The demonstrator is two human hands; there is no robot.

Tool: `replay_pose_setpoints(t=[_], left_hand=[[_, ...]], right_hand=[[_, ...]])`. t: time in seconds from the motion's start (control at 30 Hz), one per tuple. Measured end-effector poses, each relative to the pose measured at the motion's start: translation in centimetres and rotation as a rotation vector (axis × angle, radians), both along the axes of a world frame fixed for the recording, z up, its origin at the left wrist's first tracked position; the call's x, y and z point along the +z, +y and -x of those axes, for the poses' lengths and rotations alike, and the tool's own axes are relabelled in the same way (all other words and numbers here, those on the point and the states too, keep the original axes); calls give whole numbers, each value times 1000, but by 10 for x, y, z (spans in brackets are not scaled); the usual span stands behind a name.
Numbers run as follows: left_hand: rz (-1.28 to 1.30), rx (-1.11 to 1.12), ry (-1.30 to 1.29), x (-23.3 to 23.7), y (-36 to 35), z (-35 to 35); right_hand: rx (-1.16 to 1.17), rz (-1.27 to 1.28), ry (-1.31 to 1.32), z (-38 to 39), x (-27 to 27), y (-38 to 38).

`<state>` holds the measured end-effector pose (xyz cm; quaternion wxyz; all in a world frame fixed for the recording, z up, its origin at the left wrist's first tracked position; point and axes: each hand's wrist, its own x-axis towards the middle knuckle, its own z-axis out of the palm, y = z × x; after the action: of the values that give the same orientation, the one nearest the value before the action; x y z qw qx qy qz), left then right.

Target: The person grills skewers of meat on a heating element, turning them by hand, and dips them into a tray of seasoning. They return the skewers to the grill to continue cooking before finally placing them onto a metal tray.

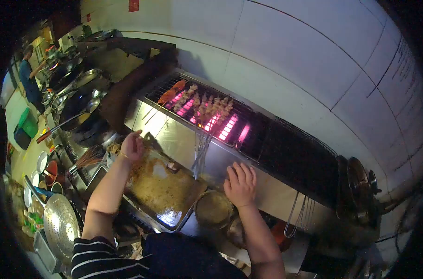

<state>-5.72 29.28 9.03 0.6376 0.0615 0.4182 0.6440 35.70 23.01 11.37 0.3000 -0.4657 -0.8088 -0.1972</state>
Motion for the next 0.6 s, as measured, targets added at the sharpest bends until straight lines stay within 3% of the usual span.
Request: replay_pose_setpoints(t=[0.07,0.17,0.3,0.37,0.43,0.5,0.57,0.6], left_hand=[[36,141,51,-10,-26,-8],[-25,174,-8,-36,-69,-12],[23,320,395,-67,-138,-50],[-33,278,626,-95,-177,-69],[-80,133,831,-76,-217,-100],[-225,-235,898,-106,-262,-99],[-108,-677,1251,-121,-304,-93],[-243,-793,1367,-120,-321,-86]], right_hand=[[4,1,-6,0,1,0],[9,16,3,-1,1,-1],[26,-4,17,-3,-2,-1],[37,-18,27,-4,-3,1],[44,-16,42,-5,-6,1],[52,-4,59,-6,-7,2],[50,12,69,-6,-6,1],[51,18,72,-6,-5,0]])
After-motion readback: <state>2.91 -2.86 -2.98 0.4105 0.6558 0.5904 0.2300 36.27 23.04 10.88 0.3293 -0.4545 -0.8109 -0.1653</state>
